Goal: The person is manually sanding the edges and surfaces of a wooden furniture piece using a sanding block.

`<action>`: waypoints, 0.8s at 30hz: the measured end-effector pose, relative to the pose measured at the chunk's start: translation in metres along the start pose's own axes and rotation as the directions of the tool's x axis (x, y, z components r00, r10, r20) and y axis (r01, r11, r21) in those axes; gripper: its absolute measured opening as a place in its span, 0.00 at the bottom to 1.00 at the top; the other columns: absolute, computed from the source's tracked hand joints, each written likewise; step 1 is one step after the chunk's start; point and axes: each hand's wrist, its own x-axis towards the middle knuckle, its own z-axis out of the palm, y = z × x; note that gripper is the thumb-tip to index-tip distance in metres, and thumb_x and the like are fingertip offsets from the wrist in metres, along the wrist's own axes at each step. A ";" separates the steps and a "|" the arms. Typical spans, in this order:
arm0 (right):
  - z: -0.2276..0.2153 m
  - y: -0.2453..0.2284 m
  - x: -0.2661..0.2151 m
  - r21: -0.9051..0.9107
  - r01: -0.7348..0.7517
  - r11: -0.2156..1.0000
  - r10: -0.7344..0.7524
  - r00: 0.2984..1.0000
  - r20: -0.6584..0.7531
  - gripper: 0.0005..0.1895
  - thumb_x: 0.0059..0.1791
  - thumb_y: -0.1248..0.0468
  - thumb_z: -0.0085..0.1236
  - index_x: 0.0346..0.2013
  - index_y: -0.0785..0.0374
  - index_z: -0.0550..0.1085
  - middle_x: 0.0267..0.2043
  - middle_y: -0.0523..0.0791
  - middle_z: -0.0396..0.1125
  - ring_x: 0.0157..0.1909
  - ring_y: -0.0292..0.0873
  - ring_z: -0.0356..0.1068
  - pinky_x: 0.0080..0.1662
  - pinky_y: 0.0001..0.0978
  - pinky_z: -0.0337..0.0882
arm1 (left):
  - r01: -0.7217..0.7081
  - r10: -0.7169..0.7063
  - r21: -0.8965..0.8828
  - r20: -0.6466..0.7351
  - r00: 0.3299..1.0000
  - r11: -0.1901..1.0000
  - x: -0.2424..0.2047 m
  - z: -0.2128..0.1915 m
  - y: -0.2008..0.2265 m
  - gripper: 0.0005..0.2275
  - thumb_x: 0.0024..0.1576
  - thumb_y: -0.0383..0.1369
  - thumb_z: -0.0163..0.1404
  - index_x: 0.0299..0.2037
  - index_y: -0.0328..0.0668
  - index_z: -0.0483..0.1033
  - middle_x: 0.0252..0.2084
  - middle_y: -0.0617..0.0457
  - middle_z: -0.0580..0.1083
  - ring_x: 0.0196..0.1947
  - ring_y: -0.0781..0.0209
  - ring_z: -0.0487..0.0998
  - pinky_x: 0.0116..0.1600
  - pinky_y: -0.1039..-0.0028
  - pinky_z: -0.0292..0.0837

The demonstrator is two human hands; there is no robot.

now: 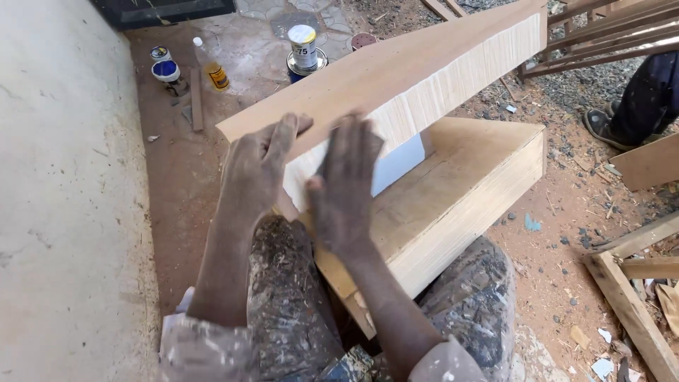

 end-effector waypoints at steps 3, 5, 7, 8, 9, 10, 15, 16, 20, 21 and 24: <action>0.010 0.111 0.050 -0.189 -0.340 0.921 0.318 0.938 -0.136 0.24 0.59 0.68 0.38 0.70 0.73 0.52 0.72 0.63 0.52 0.73 0.63 0.55 0.71 0.55 0.55 | -0.023 0.023 -0.001 -0.058 0.998 1.000 -0.009 0.004 0.010 0.18 0.62 0.41 0.40 0.50 0.42 0.81 0.52 0.55 0.80 0.51 0.63 0.82 0.50 0.77 0.78; -0.004 0.219 0.063 -0.132 -0.408 0.903 0.407 0.913 -0.034 0.30 0.59 0.58 0.22 0.73 0.75 0.43 0.76 0.62 0.37 0.78 0.60 0.37 0.74 0.53 0.40 | -0.014 0.019 0.056 -0.098 0.995 0.998 -0.009 0.008 0.007 0.18 0.62 0.43 0.41 0.48 0.45 0.82 0.48 0.57 0.82 0.34 0.68 0.78 0.35 0.80 0.72; -0.019 0.239 0.089 -0.092 -0.482 0.871 0.486 0.873 0.031 0.38 0.59 0.49 0.07 0.75 0.77 0.34 0.80 0.61 0.22 0.82 0.58 0.20 0.78 0.52 0.25 | -0.044 0.057 0.104 -0.122 0.991 0.994 -0.008 0.010 0.009 0.18 0.61 0.46 0.43 0.47 0.48 0.83 0.43 0.58 0.84 0.17 0.73 0.73 0.20 0.82 0.67; -0.019 0.212 0.093 -0.074 -0.383 0.921 0.373 0.920 -0.117 0.28 0.58 0.56 0.19 0.64 0.77 0.45 0.62 0.58 0.41 0.61 0.54 0.43 0.61 0.51 0.46 | -0.041 0.056 0.105 -0.139 0.989 0.994 -0.009 0.011 0.011 0.19 0.61 0.46 0.43 0.46 0.46 0.84 0.42 0.57 0.84 0.15 0.73 0.71 0.20 0.81 0.64; -0.019 0.186 0.099 -0.075 -0.273 0.959 0.246 0.934 -0.260 0.17 0.57 0.64 0.32 0.53 0.78 0.57 0.44 0.56 0.60 0.41 0.50 0.66 0.43 0.50 0.67 | -0.038 0.055 0.105 -0.157 0.986 0.994 -0.009 0.012 0.012 0.19 0.60 0.46 0.43 0.45 0.44 0.84 0.42 0.57 0.84 0.14 0.72 0.68 0.19 0.80 0.61; 0.006 0.113 0.062 -0.076 -0.267 0.961 0.239 0.934 -0.265 0.17 0.57 0.64 0.32 0.53 0.78 0.57 0.44 0.56 0.60 0.41 0.50 0.66 0.43 0.50 0.67 | -0.044 0.060 0.102 -0.162 0.985 0.994 -0.009 0.010 0.013 0.19 0.60 0.46 0.43 0.45 0.44 0.84 0.42 0.57 0.84 0.14 0.72 0.68 0.19 0.80 0.61; -0.003 -0.036 -0.011 0.150 -0.025 0.988 0.002 0.988 0.154 0.42 0.58 0.36 -0.03 0.78 0.60 0.29 0.84 0.46 0.17 0.87 0.50 0.20 0.86 0.51 0.25 | -0.209 0.192 -0.156 -0.122 0.974 0.965 -0.009 0.006 -0.017 0.18 0.64 0.37 0.37 0.48 0.34 0.79 0.51 0.45 0.80 0.53 0.54 0.83 0.52 0.70 0.80; 0.037 0.035 -0.011 0.152 -0.030 0.988 0.006 0.988 0.153 0.42 0.58 0.36 -0.03 0.78 0.60 0.29 0.84 0.46 0.17 0.87 0.50 0.20 0.86 0.51 0.25 | -0.208 0.191 -0.154 -0.118 0.975 0.966 -0.008 0.008 -0.012 0.18 0.64 0.37 0.37 0.48 0.34 0.79 0.51 0.45 0.80 0.53 0.54 0.83 0.52 0.70 0.80; 0.005 0.214 0.076 -0.467 -0.345 0.814 0.389 0.921 -0.003 0.43 0.57 0.43 0.04 0.74 0.74 0.44 0.78 0.60 0.36 0.79 0.58 0.33 0.76 0.50 0.35 | -0.143 0.125 -0.100 -0.175 0.977 0.985 -0.013 0.014 0.004 0.19 0.66 0.38 0.34 0.45 0.43 0.82 0.46 0.48 0.81 0.50 0.51 0.81 0.56 0.66 0.73; -0.025 0.228 0.099 -0.115 -0.541 0.833 0.542 0.840 -0.027 0.51 0.51 0.37 -0.01 0.75 0.76 0.36 0.80 0.63 0.25 0.82 0.58 0.22 0.78 0.52 0.28 | -0.177 0.144 -0.163 -0.193 0.971 0.971 -0.016 0.017 0.010 0.19 0.64 0.35 0.36 0.45 0.31 0.81 0.48 0.46 0.81 0.51 0.56 0.82 0.56 0.73 0.74; -0.016 0.170 0.082 -0.308 -0.468 0.829 0.469 0.880 -0.073 0.37 0.62 0.50 0.16 0.72 0.83 0.41 0.77 0.68 0.31 0.81 0.63 0.32 0.80 0.51 0.34 | -0.226 0.198 -0.145 -0.187 0.962 0.963 -0.013 0.022 0.009 0.19 0.65 0.37 0.36 0.43 0.32 0.81 0.48 0.44 0.81 0.43 0.58 0.83 0.48 0.75 0.76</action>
